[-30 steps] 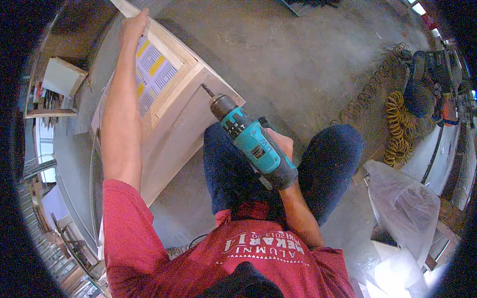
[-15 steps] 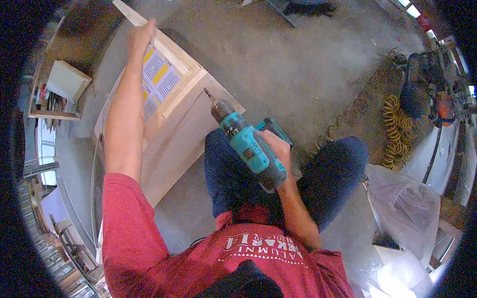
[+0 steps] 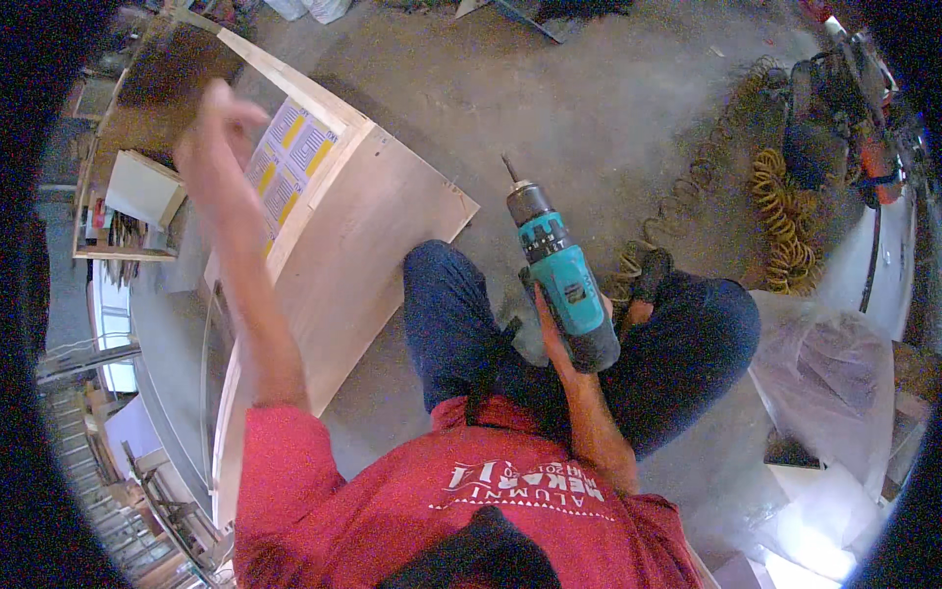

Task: The person collects screws from a storage box, carries them to a wooden frame, and drives the screws into the frame using an electric drill.

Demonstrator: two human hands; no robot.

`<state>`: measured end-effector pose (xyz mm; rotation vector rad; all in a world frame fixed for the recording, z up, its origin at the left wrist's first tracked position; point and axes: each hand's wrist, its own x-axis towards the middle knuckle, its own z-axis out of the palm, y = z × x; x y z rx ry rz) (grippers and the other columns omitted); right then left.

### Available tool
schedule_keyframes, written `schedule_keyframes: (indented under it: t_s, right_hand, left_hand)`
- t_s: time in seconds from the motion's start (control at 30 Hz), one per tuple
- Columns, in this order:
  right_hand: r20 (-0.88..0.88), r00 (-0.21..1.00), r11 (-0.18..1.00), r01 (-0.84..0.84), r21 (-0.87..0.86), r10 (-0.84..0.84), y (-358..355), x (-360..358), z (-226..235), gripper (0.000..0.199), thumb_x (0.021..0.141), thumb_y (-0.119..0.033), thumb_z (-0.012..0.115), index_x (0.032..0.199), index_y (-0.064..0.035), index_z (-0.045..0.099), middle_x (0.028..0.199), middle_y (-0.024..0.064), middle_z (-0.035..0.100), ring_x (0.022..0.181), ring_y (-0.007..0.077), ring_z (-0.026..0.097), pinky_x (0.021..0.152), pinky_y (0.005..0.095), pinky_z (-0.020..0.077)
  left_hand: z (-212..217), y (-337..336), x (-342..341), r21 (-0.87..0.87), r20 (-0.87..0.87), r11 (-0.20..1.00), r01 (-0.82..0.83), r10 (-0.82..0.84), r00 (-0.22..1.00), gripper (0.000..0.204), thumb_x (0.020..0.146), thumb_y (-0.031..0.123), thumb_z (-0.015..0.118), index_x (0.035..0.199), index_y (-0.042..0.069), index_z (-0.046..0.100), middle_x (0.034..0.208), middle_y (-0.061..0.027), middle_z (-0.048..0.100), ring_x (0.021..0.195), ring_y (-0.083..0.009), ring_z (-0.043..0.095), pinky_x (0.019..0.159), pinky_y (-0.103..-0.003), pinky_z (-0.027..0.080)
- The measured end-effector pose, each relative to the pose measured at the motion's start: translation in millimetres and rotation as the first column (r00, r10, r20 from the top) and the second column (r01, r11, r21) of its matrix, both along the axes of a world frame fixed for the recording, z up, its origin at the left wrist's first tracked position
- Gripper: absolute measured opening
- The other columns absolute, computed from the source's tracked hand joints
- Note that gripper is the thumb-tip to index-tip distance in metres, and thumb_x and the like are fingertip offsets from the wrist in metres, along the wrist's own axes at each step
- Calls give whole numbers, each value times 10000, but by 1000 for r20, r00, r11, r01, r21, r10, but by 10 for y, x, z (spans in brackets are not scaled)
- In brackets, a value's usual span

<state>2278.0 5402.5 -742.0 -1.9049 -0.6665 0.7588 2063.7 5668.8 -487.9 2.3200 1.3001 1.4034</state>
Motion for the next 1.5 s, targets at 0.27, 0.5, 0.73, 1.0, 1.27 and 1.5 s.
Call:
schedule_keyframes:
  t_s: [0.27, 0.5, 0.73, 1.0, 1.27, 1.5]
  right_hand:
    - [507, 830, 740, -490, 461, 233, 183, -231, 791, 292, 685, -39, 662, 973, 6, 675, 711, 101, 589, 609, 242, 595, 552, 327, 472]
    - [446, 853, 688, -497, 529, 273, 149, -127, 668, 290, 664, -49, 670, 947, 14, 657, 674, 115, 562, 564, 250, 572, 503, 331, 431]
    - [306, 902, 734, -427, 528, 305, 133, 36, 695, 254, 679, -47, 688, 926, 5, 662, 632, 111, 533, 544, 254, 566, 481, 349, 420]
    - [43, 859, 850, -512, 123, 511, 65, 352, 1778, 200, 710, -153, 731, 769, -45, 573, 661, 82, 580, 582, 249, 535, 574, 342, 457]
    - [123, 579, 560, -813, 163, 806, 684, 494, 3767, 240, 734, -113, 755, 887, -25, 591, 779, 87, 587, 687, 241, 570, 679, 359, 490]
    - [266, 326, 296, -944, 146, 907, 855, -94, 5312, 388, 765, -129, 773, 1057, -32, 538, 917, 103, 554, 819, 244, 557, 750, 378, 474]
  left_hand:
    - [-926, -1557, 699, -583, 794, 436, 686, 128, 594, 314, 940, 302, 561, 999, 5, 644, 788, -75, 671, 633, -98, 580, 581, -223, 433]
    - [-1084, -1600, 873, -640, 767, 416, 646, 294, 570, 253, 929, 262, 587, 833, 27, 592, 705, -71, 621, 608, -154, 622, 574, -276, 485]
    - [-989, -1578, 1171, -688, 723, 453, 567, 359, 590, 279, 943, 274, 573, 829, 22, 610, 734, -69, 626, 632, -142, 618, 593, -270, 478]
    - [-351, -1502, 1351, -732, 679, 412, 543, 515, 523, 261, 925, 253, 576, 779, 46, 641, 754, -22, 632, 694, -80, 562, 660, -267, 452]
    - [1710, -1212, 971, -659, 751, 595, 460, 488, 445, 269, 932, 246, 575, 758, 43, 607, 744, -3, 608, 707, -78, 545, 658, -265, 443]
    - [3533, -1570, 78, -401, 915, 882, 249, 373, 155, 321, 949, 296, 564, 735, 58, 594, 714, -10, 591, 662, -71, 519, 608, -250, 418]
